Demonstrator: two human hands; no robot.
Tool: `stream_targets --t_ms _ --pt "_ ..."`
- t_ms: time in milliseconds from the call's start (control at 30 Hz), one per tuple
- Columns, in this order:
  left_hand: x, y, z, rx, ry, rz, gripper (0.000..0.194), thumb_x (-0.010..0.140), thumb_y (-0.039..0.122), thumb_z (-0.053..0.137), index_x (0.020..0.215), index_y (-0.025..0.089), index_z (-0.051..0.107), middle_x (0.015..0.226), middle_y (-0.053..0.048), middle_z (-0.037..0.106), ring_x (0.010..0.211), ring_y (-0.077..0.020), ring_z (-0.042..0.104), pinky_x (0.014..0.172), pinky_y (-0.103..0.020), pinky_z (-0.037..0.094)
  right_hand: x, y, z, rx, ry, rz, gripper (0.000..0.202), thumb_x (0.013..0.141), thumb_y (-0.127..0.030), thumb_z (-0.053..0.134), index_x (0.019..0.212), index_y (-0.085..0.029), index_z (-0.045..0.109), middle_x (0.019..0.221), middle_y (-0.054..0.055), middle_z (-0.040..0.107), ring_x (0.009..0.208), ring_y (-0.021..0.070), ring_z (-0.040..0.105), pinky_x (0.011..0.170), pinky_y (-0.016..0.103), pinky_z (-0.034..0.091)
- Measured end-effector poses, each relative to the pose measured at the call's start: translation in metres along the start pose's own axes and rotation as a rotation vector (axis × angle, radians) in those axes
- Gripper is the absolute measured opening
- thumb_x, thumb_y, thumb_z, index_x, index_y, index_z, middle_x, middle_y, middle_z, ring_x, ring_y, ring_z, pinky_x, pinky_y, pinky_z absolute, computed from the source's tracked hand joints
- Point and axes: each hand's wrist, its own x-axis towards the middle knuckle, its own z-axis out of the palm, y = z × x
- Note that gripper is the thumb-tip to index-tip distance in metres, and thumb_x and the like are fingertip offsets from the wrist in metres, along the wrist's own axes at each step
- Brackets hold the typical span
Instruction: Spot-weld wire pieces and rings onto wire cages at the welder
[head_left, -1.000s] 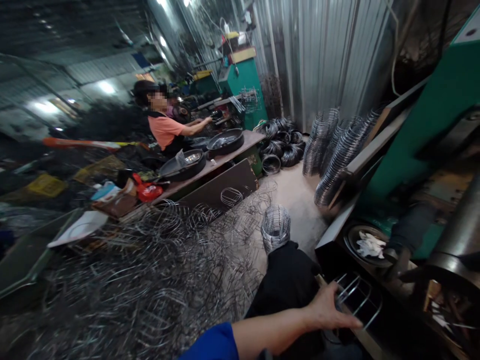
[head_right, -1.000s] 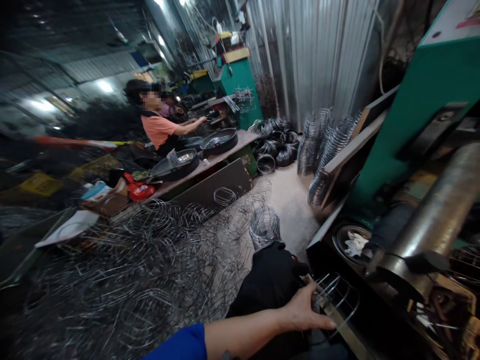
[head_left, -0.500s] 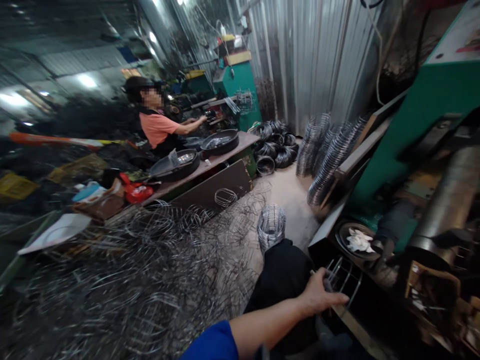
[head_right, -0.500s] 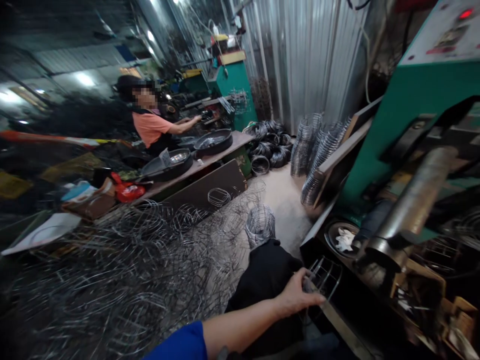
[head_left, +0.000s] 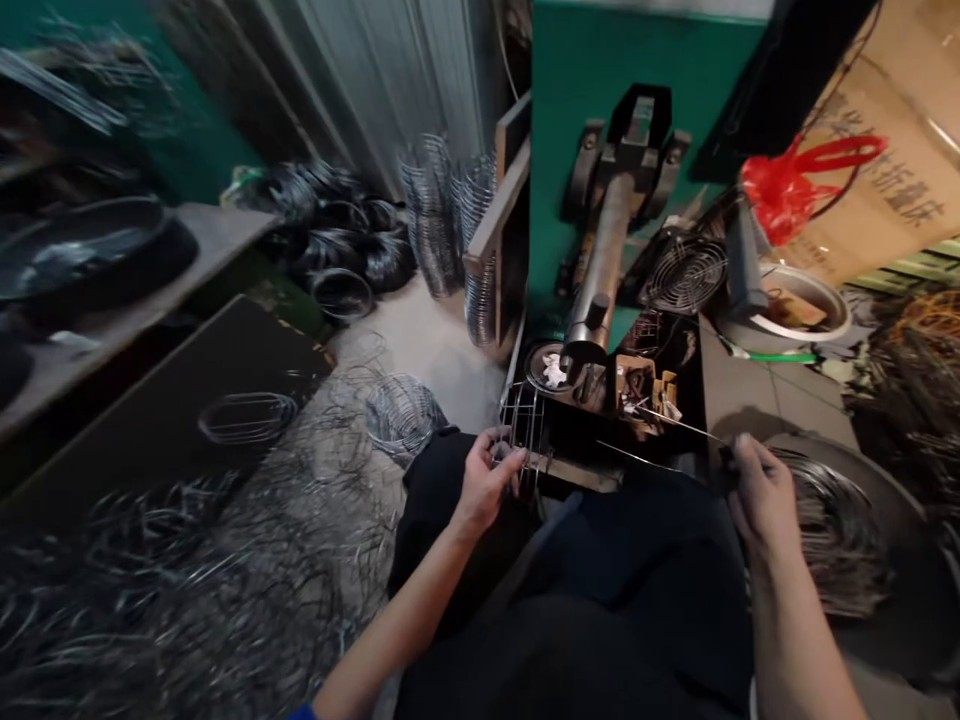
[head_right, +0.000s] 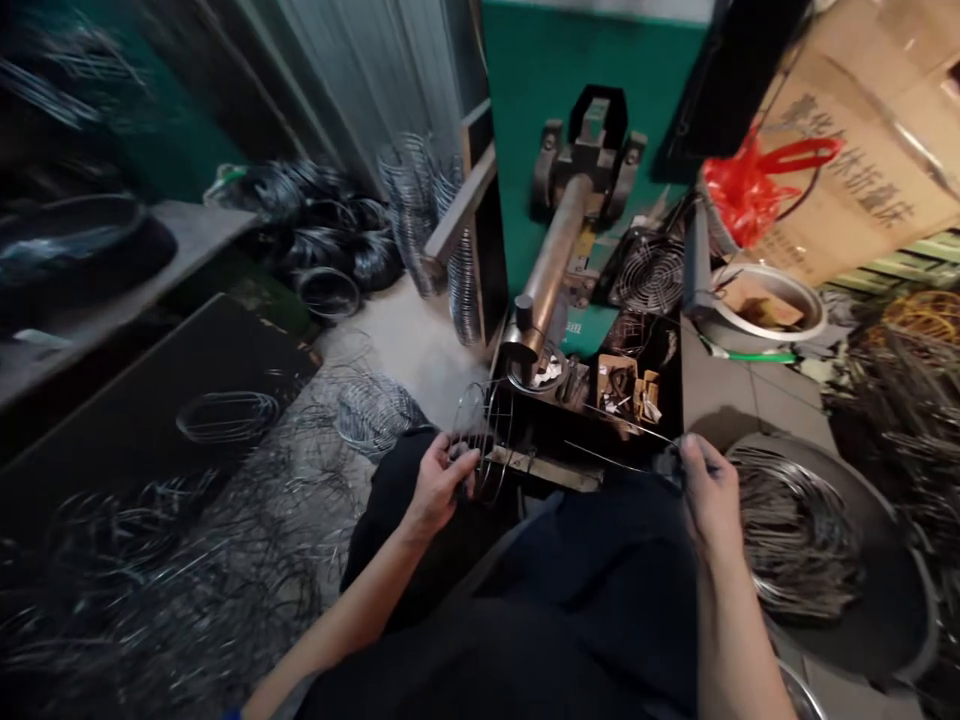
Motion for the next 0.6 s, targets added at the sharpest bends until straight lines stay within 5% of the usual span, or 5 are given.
stream_targets --t_ms 233,600 --pt "-0.011 0.023 0.01 -0.075 -0.026 -0.004 0.056 0.071 0.039 0.084 0.113 0.017 0.053 0.068 0.009 0.05 0.037 -0.0049 0.044 0.032 -0.018 0.038 -0.015 -0.013 0.02 0.011 -0.04 0.019 0.049 0.082 -0.053 0.075 0.06 -0.019 0.047 0.059 -0.004 0.036 0.055 0.0111 0.03 0.052 0.026 0.023" --pt "-0.009 0.02 0.024 -0.038 -0.088 0.021 0.058 0.074 0.038 0.084 0.118 0.017 0.051 0.072 0.009 0.049 0.039 -0.0047 0.047 0.034 -0.018 0.041 -0.007 0.006 0.066 0.052 -0.157 -0.134 0.059 0.079 -0.05 0.078 0.056 -0.02 0.032 0.06 -0.005 0.027 0.059 0.0116 0.025 0.058 0.029 0.022"
